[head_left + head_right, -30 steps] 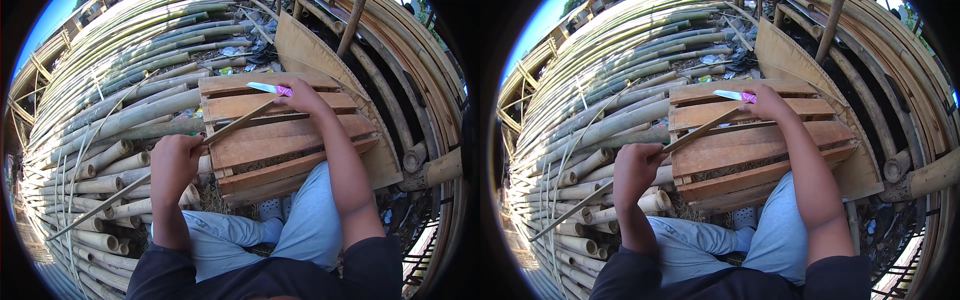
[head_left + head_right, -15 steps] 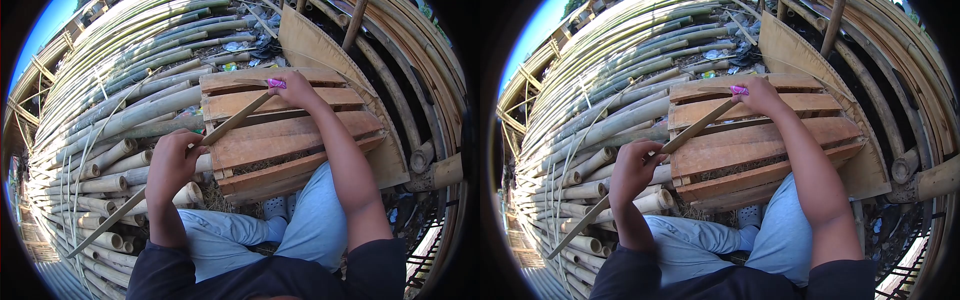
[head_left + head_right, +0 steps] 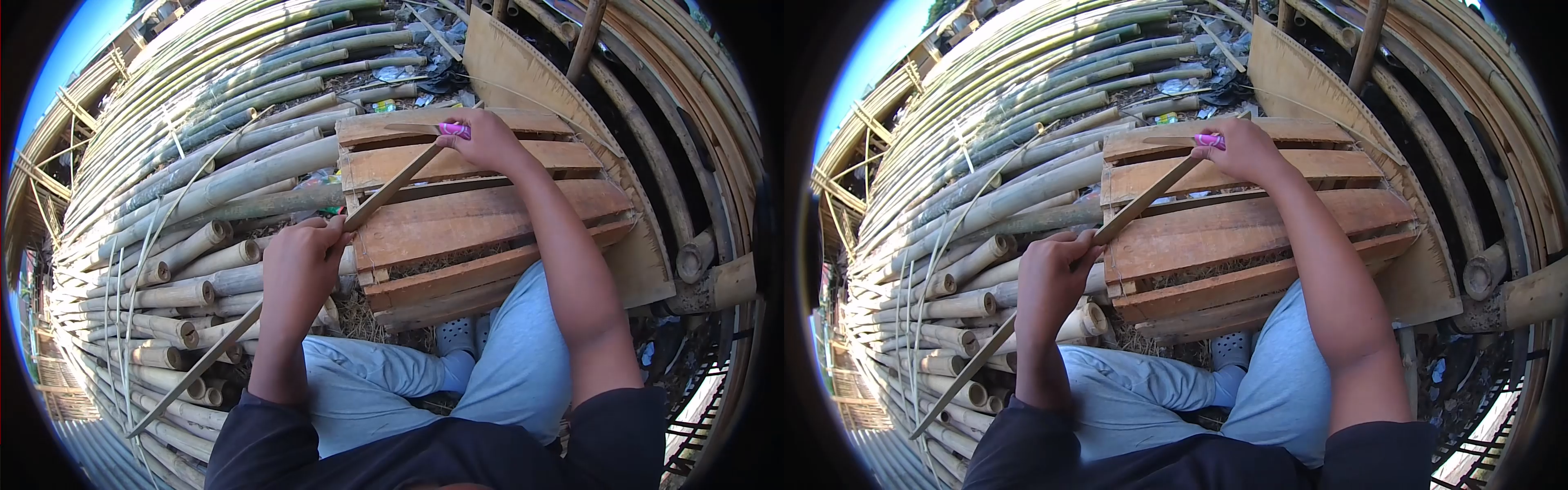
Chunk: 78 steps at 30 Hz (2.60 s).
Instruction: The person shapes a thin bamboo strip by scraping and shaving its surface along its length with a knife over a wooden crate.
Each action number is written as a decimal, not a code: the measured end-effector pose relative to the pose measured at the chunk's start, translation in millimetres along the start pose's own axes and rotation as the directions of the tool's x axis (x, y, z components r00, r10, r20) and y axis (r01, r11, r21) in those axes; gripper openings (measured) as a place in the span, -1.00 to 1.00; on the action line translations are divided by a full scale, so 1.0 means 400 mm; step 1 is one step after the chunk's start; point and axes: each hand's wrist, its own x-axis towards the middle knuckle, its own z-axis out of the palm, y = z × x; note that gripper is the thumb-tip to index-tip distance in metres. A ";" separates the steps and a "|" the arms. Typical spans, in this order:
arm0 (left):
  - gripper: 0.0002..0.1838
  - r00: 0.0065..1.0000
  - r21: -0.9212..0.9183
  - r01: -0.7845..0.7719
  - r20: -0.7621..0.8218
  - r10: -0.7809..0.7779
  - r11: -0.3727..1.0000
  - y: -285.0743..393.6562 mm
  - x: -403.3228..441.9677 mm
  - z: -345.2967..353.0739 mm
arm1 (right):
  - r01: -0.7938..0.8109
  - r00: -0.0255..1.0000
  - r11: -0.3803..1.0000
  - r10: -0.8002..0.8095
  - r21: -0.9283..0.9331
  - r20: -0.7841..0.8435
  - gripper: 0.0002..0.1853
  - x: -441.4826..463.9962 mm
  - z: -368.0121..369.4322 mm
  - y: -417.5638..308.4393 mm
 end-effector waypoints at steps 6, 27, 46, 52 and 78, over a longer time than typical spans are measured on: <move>-0.84 0.999 0.039 -0.012 -0.032 0.013 0.999 0.008 -0.009 0.031 | -0.307 0.933 0.952 0.302 -0.004 0.194 -0.60 0.011 -0.064 0.060; -0.87 0.989 -0.068 -0.141 0.033 0.144 0.988 -0.012 0.020 0.021 | -0.675 0.652 0.736 0.629 -0.053 0.423 -0.45 0.000 -0.021 -0.121; -0.90 0.990 -0.027 -0.128 0.051 0.129 0.991 -0.032 -0.001 -0.025 | -0.707 0.679 0.703 0.707 -0.083 0.197 -0.40 -0.030 -0.012 -0.054; -0.87 0.991 -0.041 -0.123 0.043 0.124 0.992 -0.019 -0.007 -0.014 | -0.784 0.578 0.619 0.748 -0.031 0.328 -0.39 0.002 -0.038 0.000; -0.82 0.990 -0.091 -0.137 0.018 0.139 0.986 -0.028 -0.009 -0.002 | -0.699 0.644 0.708 0.686 -0.106 0.339 -0.41 -0.025 -0.030 -0.135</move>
